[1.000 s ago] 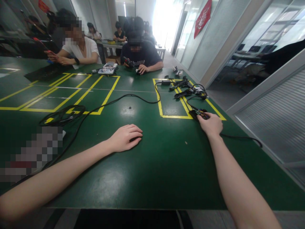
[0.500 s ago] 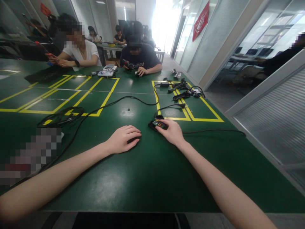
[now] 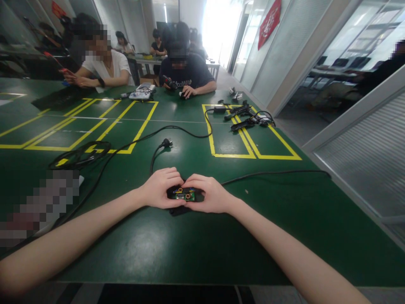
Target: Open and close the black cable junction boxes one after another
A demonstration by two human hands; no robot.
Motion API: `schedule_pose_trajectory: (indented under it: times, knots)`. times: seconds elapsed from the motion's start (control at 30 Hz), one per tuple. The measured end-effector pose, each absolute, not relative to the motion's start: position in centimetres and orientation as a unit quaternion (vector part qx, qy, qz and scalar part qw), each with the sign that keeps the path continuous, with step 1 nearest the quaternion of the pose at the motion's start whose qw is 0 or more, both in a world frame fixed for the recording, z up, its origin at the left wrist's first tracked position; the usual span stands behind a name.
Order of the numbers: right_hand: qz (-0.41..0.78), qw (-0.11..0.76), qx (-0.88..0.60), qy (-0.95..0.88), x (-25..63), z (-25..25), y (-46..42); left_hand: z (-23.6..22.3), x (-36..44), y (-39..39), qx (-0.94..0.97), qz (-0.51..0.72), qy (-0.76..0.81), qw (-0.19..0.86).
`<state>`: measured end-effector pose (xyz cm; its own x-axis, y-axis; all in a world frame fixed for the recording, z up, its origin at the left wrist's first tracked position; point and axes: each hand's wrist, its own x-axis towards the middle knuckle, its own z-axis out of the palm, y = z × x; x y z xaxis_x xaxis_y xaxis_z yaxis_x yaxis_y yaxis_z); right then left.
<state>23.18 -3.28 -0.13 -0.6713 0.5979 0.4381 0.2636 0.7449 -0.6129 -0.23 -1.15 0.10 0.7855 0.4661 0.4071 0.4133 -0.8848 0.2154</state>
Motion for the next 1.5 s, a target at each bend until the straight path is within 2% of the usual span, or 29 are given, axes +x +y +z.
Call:
schedule_pose_trajectory:
  times: [0.2, 0.33, 0.53, 0.77, 0.93, 1.17, 1.33, 1.5]
  knots:
    - [0.220, 0.382, -0.310, -0.843, 23.5, 0.0, -2.9, -0.2, -0.1, -1.4, 0.919, 0.253, 0.299, 0.041]
    - [0.240, 0.395, -0.346, -0.816, 23.9, -0.2, -2.5, -0.3, -0.1, -1.5, 0.914, 0.258, 0.309, 0.049]
    - [0.261, 0.376, -0.373, -0.807, 23.7, -0.4, -2.3, -0.4, 0.0, -1.3, 0.908, 0.262, 0.324, 0.050]
    - [0.211, 0.339, -0.396, -0.827, 23.9, -0.5, -2.2, 0.0, -0.1, -1.5, 0.905, 0.300, 0.301, 0.031]
    - [0.135, 0.347, -0.375, -0.849, 24.1, -1.0, -1.9, -0.4, 0.0, -1.1, 0.892, 0.265, 0.367, 0.015]
    - [0.131, 0.354, -0.359, -0.854, 24.3, -0.1, -2.3, -0.4, -0.1, -1.1, 0.893, 0.222, 0.391, 0.029]
    - [0.166, 0.283, -0.248, -0.911, 24.3, 0.7, -2.8, -0.4, 0.0, -1.1, 0.888, 0.228, 0.398, 0.021]
    - [0.124, 0.283, -0.251, -0.917, 24.1, 0.2, -2.5, -0.5, 0.1, -0.9, 0.876, 0.243, 0.416, 0.013]
